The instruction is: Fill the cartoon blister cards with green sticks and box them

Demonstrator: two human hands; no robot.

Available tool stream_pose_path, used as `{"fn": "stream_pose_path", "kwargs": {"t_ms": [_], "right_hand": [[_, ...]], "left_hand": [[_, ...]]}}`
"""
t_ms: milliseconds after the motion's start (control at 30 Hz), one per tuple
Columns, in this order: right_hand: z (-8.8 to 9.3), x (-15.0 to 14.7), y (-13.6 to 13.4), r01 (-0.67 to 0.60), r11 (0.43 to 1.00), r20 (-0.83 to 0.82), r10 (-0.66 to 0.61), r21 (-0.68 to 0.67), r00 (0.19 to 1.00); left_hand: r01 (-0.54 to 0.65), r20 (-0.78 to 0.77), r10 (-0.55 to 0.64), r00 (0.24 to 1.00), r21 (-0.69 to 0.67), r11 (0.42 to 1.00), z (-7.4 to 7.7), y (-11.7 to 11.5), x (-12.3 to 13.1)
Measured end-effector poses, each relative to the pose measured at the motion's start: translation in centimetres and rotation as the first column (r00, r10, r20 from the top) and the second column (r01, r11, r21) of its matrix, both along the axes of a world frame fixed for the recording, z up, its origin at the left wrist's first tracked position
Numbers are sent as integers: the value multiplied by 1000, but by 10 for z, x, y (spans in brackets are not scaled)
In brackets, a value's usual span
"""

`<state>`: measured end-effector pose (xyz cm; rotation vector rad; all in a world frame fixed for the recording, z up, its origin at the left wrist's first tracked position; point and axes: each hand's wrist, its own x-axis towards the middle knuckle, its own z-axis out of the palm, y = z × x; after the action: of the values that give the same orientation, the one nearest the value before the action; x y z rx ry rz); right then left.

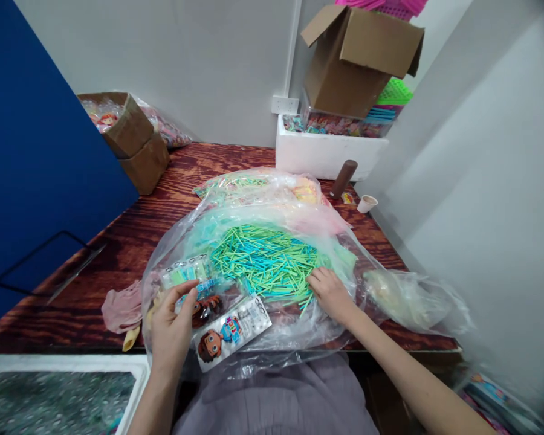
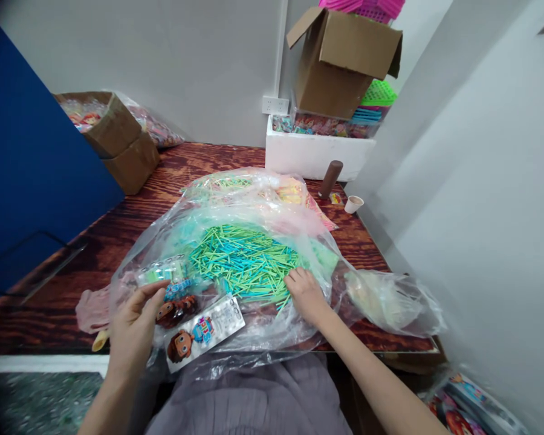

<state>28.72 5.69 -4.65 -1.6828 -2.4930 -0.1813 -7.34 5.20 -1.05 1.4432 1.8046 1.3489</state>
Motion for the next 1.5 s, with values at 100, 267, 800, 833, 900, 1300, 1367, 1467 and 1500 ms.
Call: {"fn": "stream_pose_path", "kwargs": {"t_ms": [100, 267, 800, 833, 900, 1300, 1367, 1467, 1500], "right_hand": [[0, 6, 0, 50, 998, 22, -50, -25, 999], [2, 16, 2, 114, 988, 75, -106, -101, 992], [1, 16, 19, -85, 996, 154, 89, -35, 984], [1, 16, 18, -60, 998, 124, 62, -26, 990], [1, 13, 17, -7, 1000, 58, 7, 5, 998], [6, -15, 26, 87, 966, -693, -235, -242, 682], [6, -14, 23, 77, 942, -806, -320, -326, 497], [4, -7, 15, 135, 918, -743, -383, -373, 549], [3, -4, 12, 160, 916, -643, -374, -368, 668]], "left_hand": [[81, 28, -81, 996, -7, 997, 5, -7, 14], [364, 14, -365, 931, 14, 931, 3, -33, 59], [701, 58, -700, 712, -134, 701, -14, -53, 92], [696, 68, -694, 717, -143, 704, -15, -52, 91], [689, 83, -686, 723, -158, 707, -15, -52, 90], [721, 160, -705, 691, -213, 659, -19, -24, 108], [718, 173, -698, 695, -225, 659, -21, -20, 110], [717, 145, -705, 694, -234, 657, -19, -18, 110], [719, 127, -712, 691, -230, 656, -18, -18, 110]]}}
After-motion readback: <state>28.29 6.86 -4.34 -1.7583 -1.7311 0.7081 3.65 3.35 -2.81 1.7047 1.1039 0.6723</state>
